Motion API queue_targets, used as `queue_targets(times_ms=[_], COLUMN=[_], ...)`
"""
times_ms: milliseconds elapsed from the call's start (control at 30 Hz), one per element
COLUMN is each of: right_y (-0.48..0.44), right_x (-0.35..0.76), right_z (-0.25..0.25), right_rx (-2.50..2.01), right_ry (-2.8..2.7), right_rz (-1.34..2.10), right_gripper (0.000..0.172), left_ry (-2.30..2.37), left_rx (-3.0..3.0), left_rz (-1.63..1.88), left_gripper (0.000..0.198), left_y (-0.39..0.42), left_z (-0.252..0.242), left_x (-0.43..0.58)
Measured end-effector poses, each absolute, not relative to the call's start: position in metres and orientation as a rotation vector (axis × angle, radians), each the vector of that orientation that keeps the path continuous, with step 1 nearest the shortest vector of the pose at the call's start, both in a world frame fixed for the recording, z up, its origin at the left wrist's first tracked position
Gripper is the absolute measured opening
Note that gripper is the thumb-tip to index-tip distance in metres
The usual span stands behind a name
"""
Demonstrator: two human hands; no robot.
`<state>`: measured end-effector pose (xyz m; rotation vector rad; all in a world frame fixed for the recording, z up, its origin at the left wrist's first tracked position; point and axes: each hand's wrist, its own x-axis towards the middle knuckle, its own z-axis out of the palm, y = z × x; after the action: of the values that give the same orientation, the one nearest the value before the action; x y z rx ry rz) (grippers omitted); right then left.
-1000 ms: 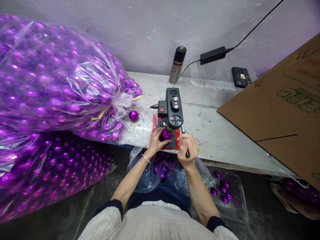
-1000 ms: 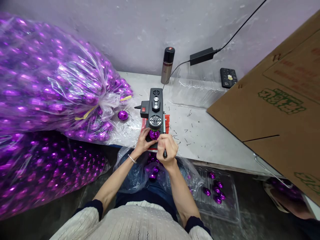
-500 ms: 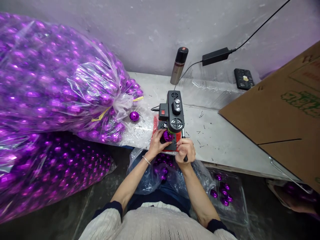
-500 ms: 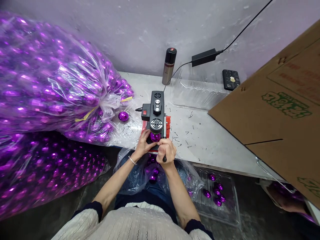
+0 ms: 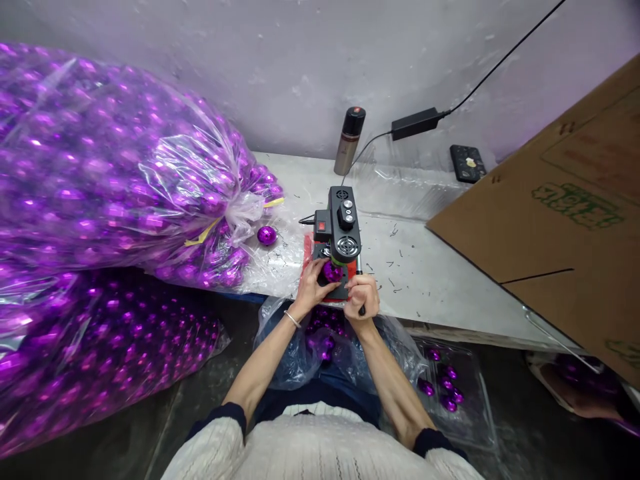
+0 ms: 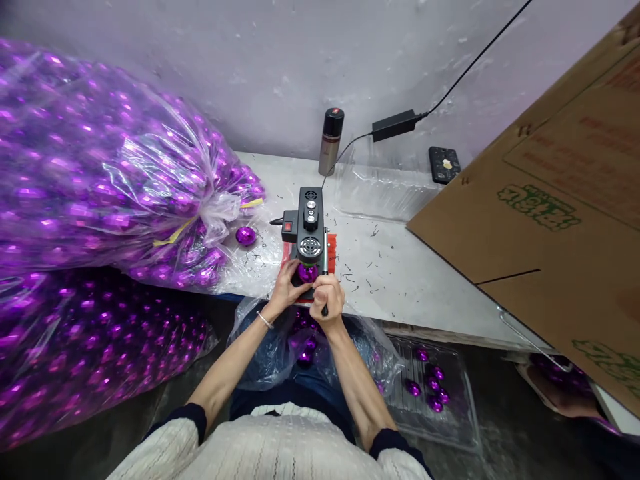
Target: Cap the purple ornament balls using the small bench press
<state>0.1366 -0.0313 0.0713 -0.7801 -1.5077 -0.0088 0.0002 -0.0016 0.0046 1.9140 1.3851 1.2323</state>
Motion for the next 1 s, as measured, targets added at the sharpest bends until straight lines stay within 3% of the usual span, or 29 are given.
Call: queue_targets(times_ms=[400, 567, 633, 733, 867, 1000], right_y=[-0.039, -0.042, -0.042, -0.041, -0.041, -0.041], right_x=[0.138, 0.143, 0.143, 0.143, 0.141, 0.141], right_z=[0.15, 0.132, 0.125, 0.123, 0.126, 0.127], right_rx=[-0.987, -0.917, -0.908, -0.901, -0.888, -0.903], right_ry=[-1.452, -1.512, -1.523, -1.522, -1.527, -1.535], right_rz=[0.169, 0.106, 0.089, 0.083, 0.067, 0.043], right_gripper=[0.032, 0.029, 0.028, 0.029, 0.029, 0.029], left_ry=[1.3, 1.322, 1.474, 1.899, 2.25, 2.233], left_rx=[2.189, 2.346, 2.298, 2.038, 1.561, 1.474], left_rz=[1.199, 1.1, 1.115, 1.191, 1.115, 0.939], left_gripper=[0.067, 0.134, 0.12, 0.069, 0.062, 0.06], left_y=[-0.033, -0.065, -0.051, -0.005, 0.058, 0.082], left_z=[0.001, 0.005, 0.014, 0.037, 0.061, 0.06], left_x=[-0.008, -0.026, -0.041, -0.071, -0.103, -0.115])
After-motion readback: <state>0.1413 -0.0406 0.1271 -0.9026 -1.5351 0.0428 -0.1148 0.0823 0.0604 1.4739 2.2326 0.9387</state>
